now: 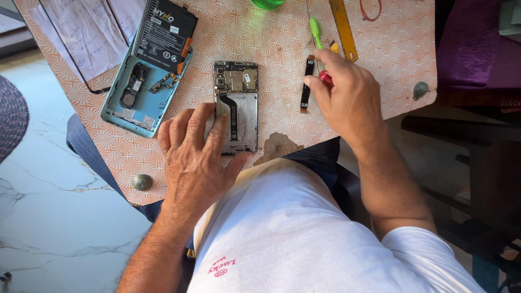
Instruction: The person disassembles a smartphone by using a yellow utility knife to pry components and a red screwdriver to remove screws. They detach the motherboard from the phone's frame and place it on the table.
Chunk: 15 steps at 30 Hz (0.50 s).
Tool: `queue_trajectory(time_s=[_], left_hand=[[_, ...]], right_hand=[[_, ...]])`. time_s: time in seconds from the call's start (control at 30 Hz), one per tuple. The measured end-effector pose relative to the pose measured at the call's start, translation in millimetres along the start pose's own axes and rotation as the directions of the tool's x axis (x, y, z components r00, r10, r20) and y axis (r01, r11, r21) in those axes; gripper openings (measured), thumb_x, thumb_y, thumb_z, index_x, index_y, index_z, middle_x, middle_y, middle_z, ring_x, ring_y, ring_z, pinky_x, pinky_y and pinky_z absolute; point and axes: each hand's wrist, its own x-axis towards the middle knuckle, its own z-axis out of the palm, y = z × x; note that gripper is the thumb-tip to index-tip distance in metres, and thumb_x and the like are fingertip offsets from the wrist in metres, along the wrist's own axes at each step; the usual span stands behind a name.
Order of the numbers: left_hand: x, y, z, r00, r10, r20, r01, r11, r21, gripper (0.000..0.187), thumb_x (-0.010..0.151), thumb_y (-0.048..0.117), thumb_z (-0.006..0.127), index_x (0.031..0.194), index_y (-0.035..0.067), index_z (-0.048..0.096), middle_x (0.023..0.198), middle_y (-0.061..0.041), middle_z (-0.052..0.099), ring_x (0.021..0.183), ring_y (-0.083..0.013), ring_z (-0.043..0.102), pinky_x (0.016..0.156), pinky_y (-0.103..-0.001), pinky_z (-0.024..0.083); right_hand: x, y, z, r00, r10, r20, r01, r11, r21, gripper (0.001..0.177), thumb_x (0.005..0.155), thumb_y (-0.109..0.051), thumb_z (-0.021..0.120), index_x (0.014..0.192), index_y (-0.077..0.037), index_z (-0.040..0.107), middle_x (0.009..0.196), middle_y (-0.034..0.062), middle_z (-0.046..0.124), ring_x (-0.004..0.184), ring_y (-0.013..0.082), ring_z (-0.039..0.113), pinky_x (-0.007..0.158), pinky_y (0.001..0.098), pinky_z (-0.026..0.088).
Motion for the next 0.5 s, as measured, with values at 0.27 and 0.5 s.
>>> queue_trajectory(time_s=[0.27, 0.5], left_hand=[[-2, -2, -1, 0.999, 0.006, -0.039, -0.008, 1.0, -0.03, 0.082, 0.064, 0.04, 0.093, 0.131, 0.004, 0.063, 0.143, -0.014, 0.052, 0.132, -0.0366, 0.045, 0.113, -0.056, 0.028], [-4, -5, 0, 0.999, 0.023, -0.028, -0.024, 0.999, -0.032, 0.084, 0.065, 0.041, 0.093, 0.134, 0.004, 0.063, 0.144, -0.015, 0.051, 0.133, -0.0368, 0.044, 0.113, -0.056, 0.028]], right_hand=[[16, 4, 5, 0.996, 0.029, 0.078, -0.034, 0.997, 0.068, 0.026, 0.096, -0.015, 0.084, 0.115, -0.002, 0.071, 0.094, 0.0132, 0.076, 0.082, 0.0216, 0.075, 0.072, 0.035, 0.061], [15, 27, -11, 0.999, -0.027, 0.044, 0.012, 0.95, 0.313, 0.01, 0.103, -0.007, 0.081, 0.103, 0.0, 0.074, 0.091, 0.0081, 0.07, 0.079, 0.0156, 0.065, 0.075, 0.0266, 0.051]])
